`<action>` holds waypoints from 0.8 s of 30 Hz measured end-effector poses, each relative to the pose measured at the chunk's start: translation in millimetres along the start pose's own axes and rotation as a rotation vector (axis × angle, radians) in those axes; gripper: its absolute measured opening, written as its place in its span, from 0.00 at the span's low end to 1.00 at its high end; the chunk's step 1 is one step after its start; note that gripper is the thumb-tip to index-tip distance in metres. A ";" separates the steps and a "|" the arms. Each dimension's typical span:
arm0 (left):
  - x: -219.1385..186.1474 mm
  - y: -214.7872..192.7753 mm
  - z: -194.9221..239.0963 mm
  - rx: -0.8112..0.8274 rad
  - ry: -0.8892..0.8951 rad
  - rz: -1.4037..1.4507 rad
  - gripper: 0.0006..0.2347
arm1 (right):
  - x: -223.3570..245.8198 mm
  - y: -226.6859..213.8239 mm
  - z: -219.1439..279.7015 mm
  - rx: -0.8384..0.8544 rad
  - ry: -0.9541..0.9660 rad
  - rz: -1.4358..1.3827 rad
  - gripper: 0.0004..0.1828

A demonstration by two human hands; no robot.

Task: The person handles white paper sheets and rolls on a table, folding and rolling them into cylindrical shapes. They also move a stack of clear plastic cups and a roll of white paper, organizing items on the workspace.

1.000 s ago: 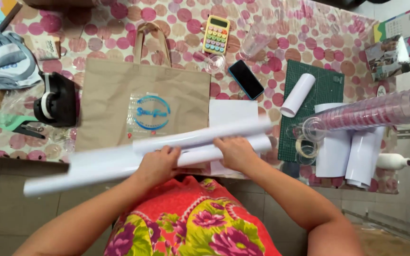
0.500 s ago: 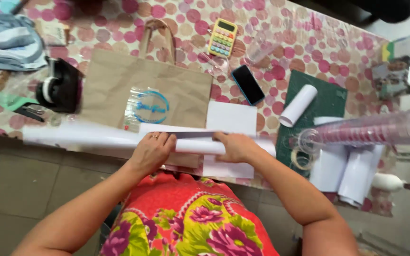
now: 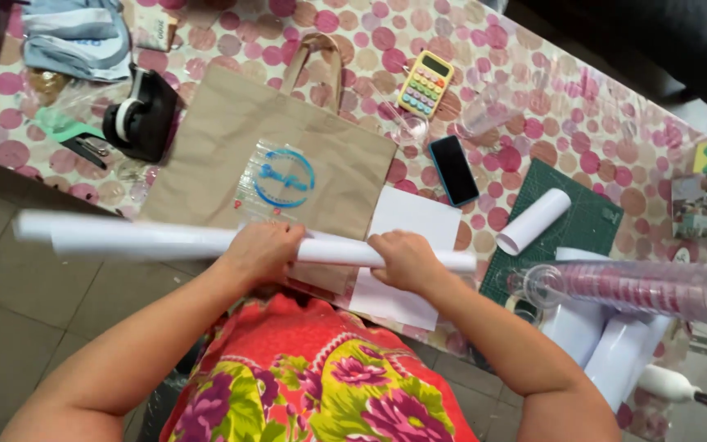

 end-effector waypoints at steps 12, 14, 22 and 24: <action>66.0 -0.4 49.1 -0.507 0.072 -0.143 0.11 | 60.8 27.9 -75.0 0.257 -0.010 -0.334 0.22; 97.0 5.8 55.2 -0.525 0.085 -0.163 0.09 | 70.0 35.4 -99.7 0.304 0.080 -0.435 0.24; 239.6 15.2 69.4 -0.182 0.019 0.017 0.10 | 96.3 22.3 -203.6 0.041 0.035 0.106 0.34; 268.9 10.5 73.9 0.040 -0.056 0.182 0.14 | 88.9 -26.9 -211.4 -0.204 0.019 0.394 0.18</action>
Point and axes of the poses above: each hand's wrist, its own z-axis away from the middle knuckle, its own y-axis out of the palm, x = y × z, the point moved 10 cm from there along -z, towards the middle knuckle, and after that the axes turned 11 degrees about -z, right-handed, at the moved point
